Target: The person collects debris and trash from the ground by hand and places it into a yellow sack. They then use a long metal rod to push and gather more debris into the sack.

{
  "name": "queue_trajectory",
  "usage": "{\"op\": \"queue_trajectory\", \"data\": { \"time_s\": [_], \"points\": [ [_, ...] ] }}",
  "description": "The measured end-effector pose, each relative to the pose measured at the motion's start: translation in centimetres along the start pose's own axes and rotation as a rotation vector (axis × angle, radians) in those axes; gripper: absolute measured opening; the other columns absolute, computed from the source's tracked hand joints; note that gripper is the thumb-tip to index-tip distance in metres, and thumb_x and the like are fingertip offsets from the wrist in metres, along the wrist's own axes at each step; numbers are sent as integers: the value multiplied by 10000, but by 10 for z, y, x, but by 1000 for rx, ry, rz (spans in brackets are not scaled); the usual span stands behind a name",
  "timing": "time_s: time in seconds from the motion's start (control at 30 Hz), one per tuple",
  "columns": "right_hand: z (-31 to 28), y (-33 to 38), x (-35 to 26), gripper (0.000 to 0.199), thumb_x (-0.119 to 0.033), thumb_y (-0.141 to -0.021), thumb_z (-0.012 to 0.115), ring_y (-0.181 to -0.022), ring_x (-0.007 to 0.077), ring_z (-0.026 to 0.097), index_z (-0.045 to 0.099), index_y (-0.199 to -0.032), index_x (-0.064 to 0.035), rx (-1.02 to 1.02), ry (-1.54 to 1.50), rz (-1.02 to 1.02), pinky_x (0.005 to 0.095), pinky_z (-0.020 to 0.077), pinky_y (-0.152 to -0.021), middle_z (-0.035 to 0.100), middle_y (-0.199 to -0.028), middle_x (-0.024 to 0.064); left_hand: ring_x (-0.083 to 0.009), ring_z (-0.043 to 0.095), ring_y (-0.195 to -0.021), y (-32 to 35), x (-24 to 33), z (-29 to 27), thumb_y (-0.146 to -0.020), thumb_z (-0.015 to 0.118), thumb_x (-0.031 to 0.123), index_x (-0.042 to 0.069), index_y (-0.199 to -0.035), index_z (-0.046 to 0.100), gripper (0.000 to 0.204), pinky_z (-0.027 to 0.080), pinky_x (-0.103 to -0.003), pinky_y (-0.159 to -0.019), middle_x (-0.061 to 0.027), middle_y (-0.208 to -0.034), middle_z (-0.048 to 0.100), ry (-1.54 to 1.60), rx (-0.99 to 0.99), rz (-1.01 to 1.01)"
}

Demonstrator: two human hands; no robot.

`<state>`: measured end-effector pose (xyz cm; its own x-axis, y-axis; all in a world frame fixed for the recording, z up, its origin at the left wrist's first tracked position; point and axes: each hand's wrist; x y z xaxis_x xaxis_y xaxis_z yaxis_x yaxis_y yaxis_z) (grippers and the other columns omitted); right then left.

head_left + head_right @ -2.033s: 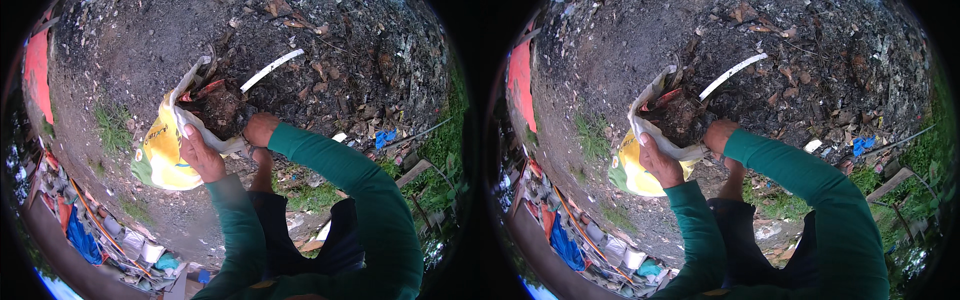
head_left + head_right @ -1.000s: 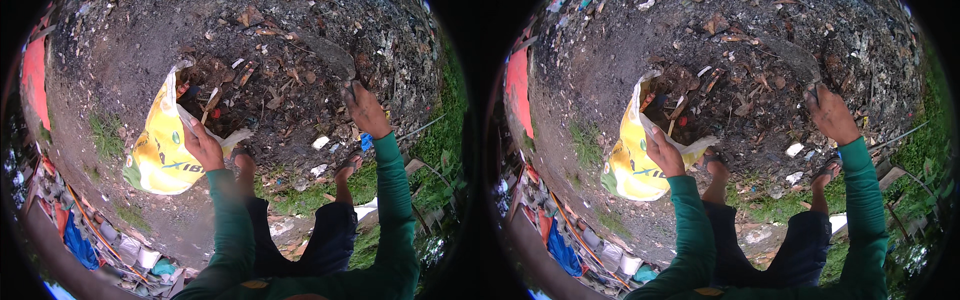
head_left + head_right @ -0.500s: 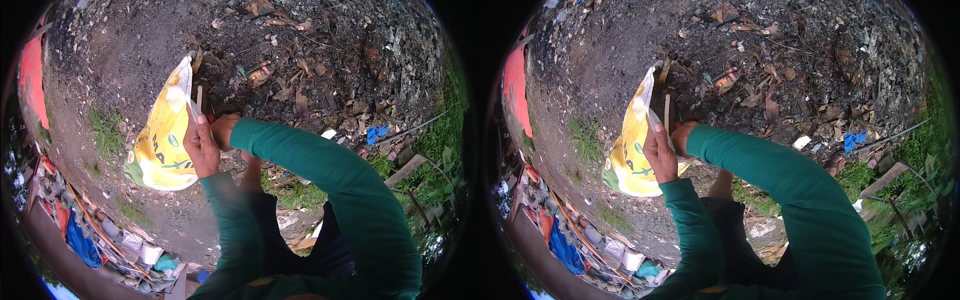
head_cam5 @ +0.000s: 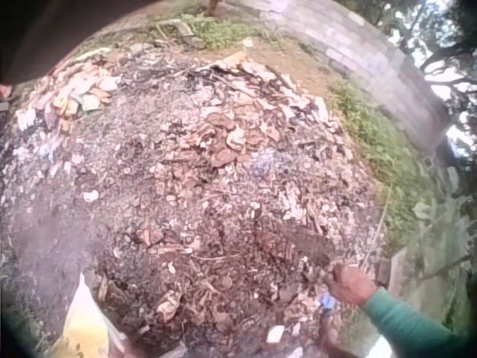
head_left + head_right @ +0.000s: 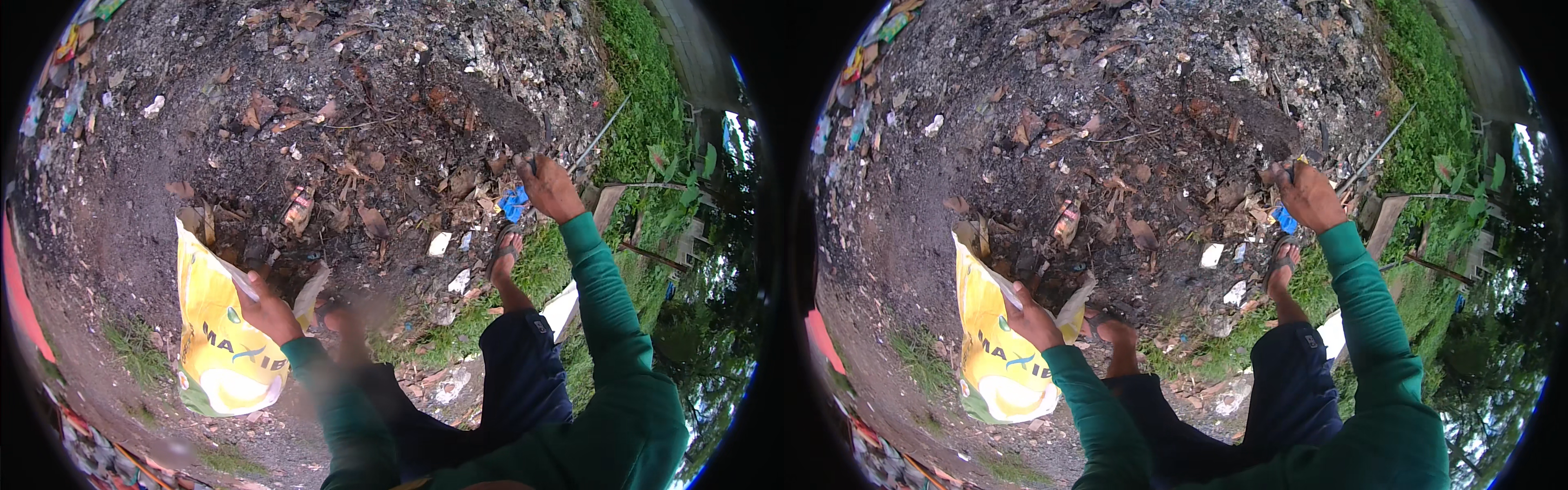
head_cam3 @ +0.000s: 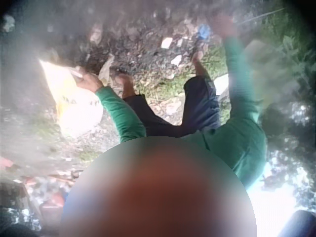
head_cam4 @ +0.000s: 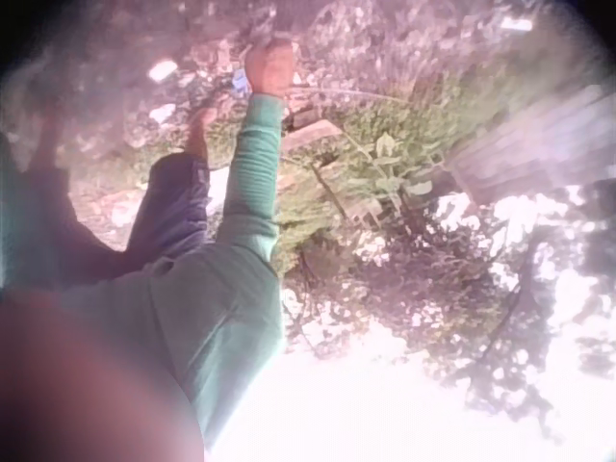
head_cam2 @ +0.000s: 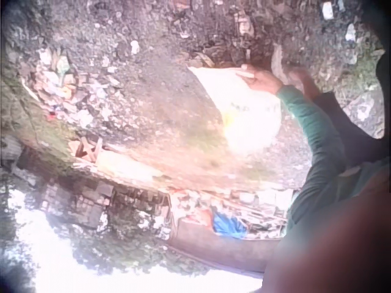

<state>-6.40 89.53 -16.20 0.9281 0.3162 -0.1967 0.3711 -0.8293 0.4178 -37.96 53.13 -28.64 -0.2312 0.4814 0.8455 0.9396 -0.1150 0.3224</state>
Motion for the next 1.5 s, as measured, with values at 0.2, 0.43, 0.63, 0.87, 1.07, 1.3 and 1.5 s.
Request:
{"op": "queue_trajectory", "data": {
  "time_s": [0.2, 0.43, 0.63, 0.87, 1.07, 1.3, 1.5],
  "points": [
    [90, -99, 82, 484, -418, -1059, 515, -999, 464, 680, 675, -1036, 38, -83, 236, 96, 544, 535, -901, 709, -1042, 304, -240, 647, -1060, 11, -13, 11, -1085, 566, 311, -120, -1354, 593, 509, 466, -373, -1004, -188, -1185, 729, -48, -10, 25],
    [183, -156, 77, 455, -369, -1037, 518, -1021, 431, 713, 675, -1027, 57, -233, 451, -174, 512, 565, -925, 705, -1034, 337, -250, 608, -1102, 11, -19, -1, -1098, 523, 342, -96, -1276, 655, 491, 440, -375, -1031, -165, -1206, 702, 71, -36, -113],
    [221, -73, -85, 340, -224, -979, 621, -986, 547, 664, 637, -1072, 103, 1, -221, 93, 575, 549, -873, 696, -920, 345, -230, 589, -1089, 0, -13, -4, -1110, 505, 323, -99, -1278, 649, 477, 433, -361, -1013, -155, -1210, 699, 140, -14, -159],
    [220, 12, -151, 353, -258, -1008, 608, -924, 548, 670, 583, -1092, 84, -95, -194, -26, 578, 547, -831, 691, -920, 342, -143, 523, -967, -10, -9, -3, -1104, 540, 314, -88, -1228, 644, 434, 422, -301, -919, -72, -1046, 673, 265, 23, -124],
    [138, -6, -116, 391, -338, -1030, 609, -911, 550, 661, 602, -1027, 53, 75, -111, -93, 588, 519, -782, 690, -917, 339, -168, 597, -1017, -11, -11, -14, -1106, 523, 326, -46, -1348, 619, 454, 450, -320, -945, -118, -1140, 712, 298, 0, -173],
    [223, -97, -109, 518, -420, -1002, 640, -1025, 511, 674, 665, -1125, 82, -18, -150, -51, 530, 542, -893, 701, -973, 347, -174, 559, -1179, -7, -19, -17, -1103, 545, 372, -79, -1439, 560, 563, 414, -319, -1068, -118, -1313, 650, 359, -24, -159],
    [281, -58, -125, 515, -396, -1004, 651, -966, 501, 685, 658, -1071, 114, -226, -285, -99, 527, 541, -871, 694, -917, 350, -180, 557, -1198, -8, -20, -21, -1106, 536, 391, -82, -1435, 563, 576, 405, -316, -1082, -119, -1320, 646, 394, -69, -162]
  ]
}}
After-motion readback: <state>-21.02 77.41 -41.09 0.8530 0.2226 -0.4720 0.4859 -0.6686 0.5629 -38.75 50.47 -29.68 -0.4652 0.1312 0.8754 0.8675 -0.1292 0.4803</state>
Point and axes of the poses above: each hand's wrist, its own y-axis away from the middle knuckle, its own z-axis out of the palm, x = y × z
